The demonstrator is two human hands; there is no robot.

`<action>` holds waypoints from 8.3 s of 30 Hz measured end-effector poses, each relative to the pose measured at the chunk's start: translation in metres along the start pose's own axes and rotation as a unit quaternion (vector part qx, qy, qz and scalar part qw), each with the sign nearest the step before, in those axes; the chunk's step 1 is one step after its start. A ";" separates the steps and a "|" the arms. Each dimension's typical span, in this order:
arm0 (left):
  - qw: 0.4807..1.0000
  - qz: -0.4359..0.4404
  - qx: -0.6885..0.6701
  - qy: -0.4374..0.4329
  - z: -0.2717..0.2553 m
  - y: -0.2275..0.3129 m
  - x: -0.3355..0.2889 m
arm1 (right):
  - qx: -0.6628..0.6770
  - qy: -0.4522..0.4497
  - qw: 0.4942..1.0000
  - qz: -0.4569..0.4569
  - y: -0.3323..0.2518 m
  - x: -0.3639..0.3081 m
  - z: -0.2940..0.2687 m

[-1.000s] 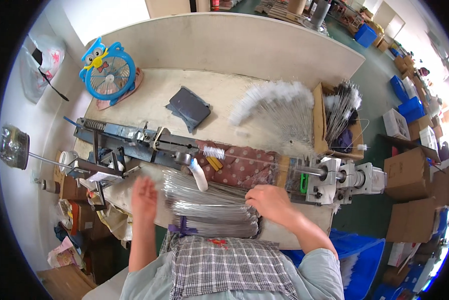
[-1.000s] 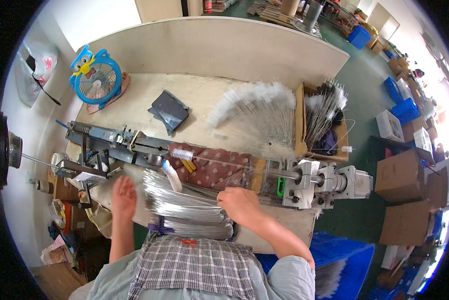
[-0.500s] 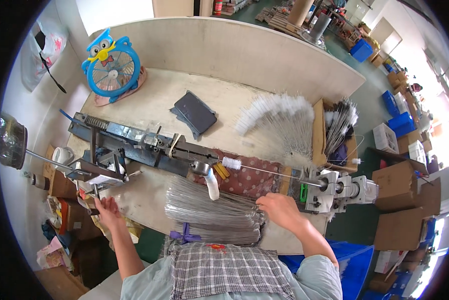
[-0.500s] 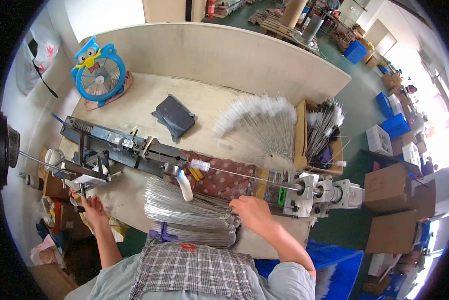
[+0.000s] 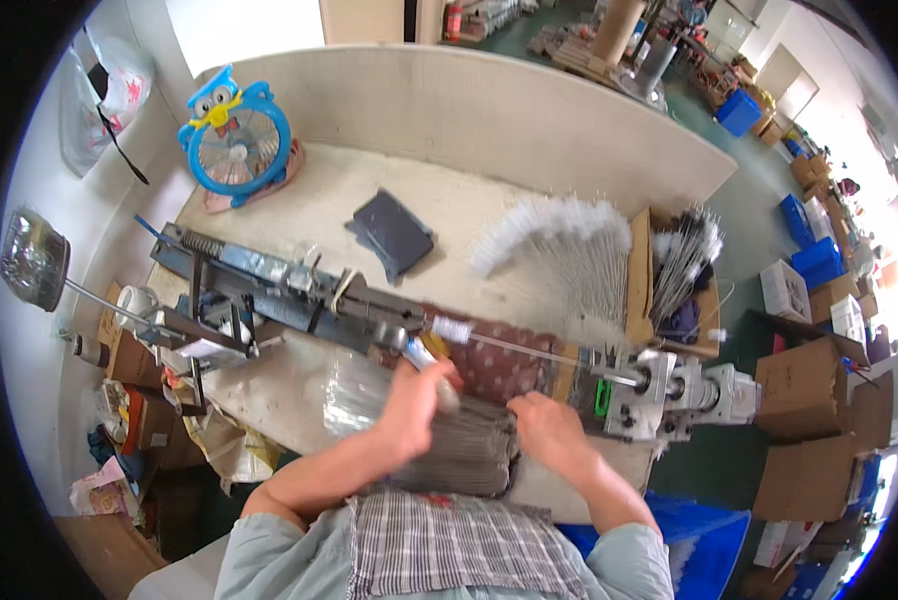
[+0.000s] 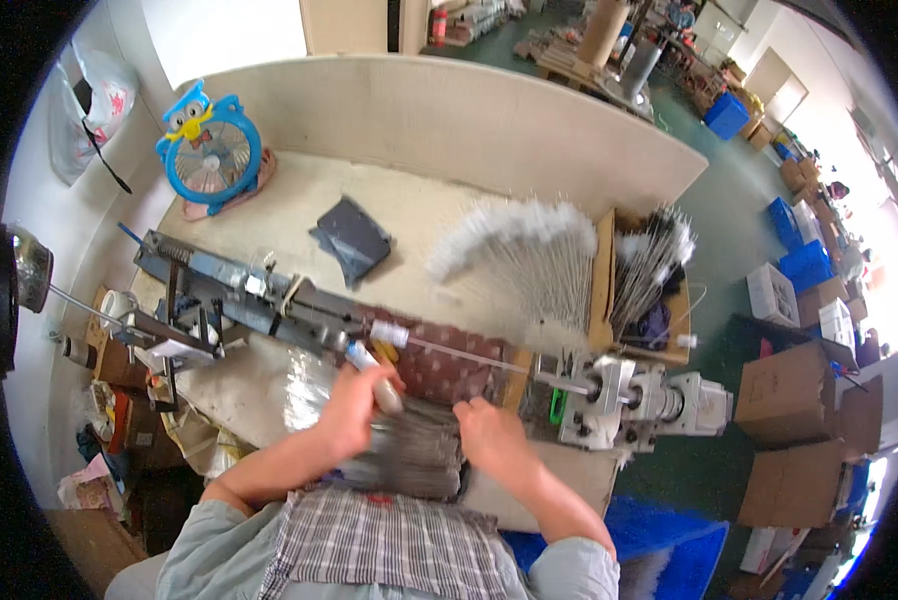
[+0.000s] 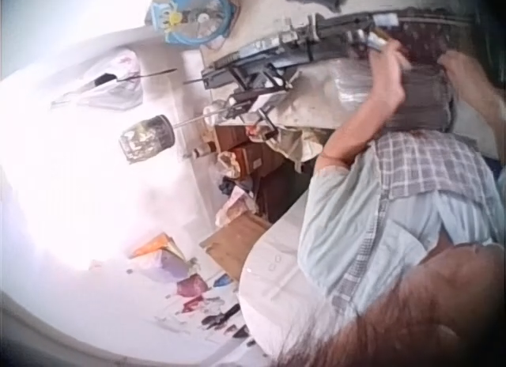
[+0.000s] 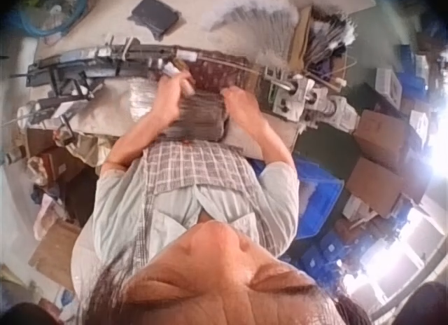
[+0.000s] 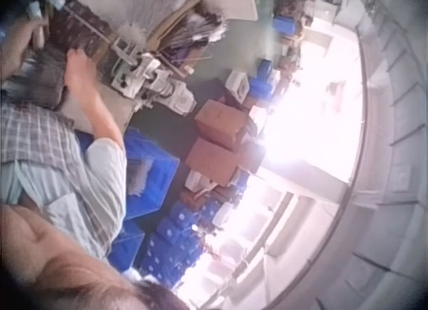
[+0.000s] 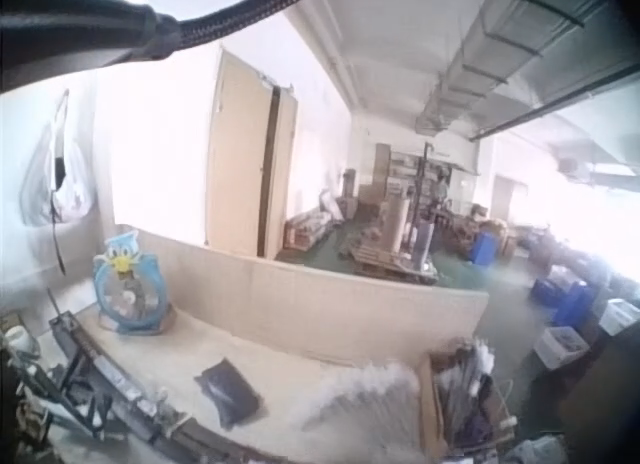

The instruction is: Assembling small brushes by manually inserting filaments into ferrules and using a crimping machine.

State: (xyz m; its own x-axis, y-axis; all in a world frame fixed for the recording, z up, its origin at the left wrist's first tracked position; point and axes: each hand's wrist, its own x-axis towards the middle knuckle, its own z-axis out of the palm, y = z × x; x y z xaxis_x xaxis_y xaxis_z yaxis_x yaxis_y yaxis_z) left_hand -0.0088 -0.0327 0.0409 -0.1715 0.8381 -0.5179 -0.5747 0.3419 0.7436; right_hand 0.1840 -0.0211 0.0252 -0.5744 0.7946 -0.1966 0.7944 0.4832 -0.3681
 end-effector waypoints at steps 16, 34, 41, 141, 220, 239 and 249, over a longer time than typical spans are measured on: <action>0.961 -0.142 -0.180 -0.152 -0.053 0.039 -0.015 | -0.056 0.339 0.938 0.030 0.031 -0.016 -0.122; 0.437 0.508 0.731 -0.128 0.093 -0.025 0.113 | 0.090 0.215 0.973 -0.007 0.054 0.019 -0.087; 0.649 0.497 0.548 -0.176 -0.010 0.000 0.021 | 0.091 0.194 0.961 -0.176 0.011 0.065 -0.080; 0.980 0.140 0.068 -0.126 0.009 -0.024 0.046 | 0.481 0.106 0.870 -0.013 0.016 0.058 -0.054; 0.970 0.099 -0.221 -0.034 -0.006 -0.004 0.034 | 0.047 0.378 0.917 -0.120 -0.056 0.088 -0.029; 0.966 0.106 -0.234 -0.045 -0.014 -0.012 0.042 | 0.057 0.360 0.921 -0.135 -0.057 0.094 -0.024; 0.964 0.116 -0.235 -0.045 -0.015 -0.014 0.042 | 0.079 0.353 0.921 -0.141 -0.062 0.102 -0.022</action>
State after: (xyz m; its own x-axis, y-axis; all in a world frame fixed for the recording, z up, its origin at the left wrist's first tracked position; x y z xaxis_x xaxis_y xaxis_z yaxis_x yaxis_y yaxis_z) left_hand -0.0204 -0.0090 0.0026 -0.2812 0.9097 -0.3055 -0.8314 -0.0720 0.5509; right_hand 0.0805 0.0384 0.0476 -0.4375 0.7132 0.5476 0.5618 0.6923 -0.4529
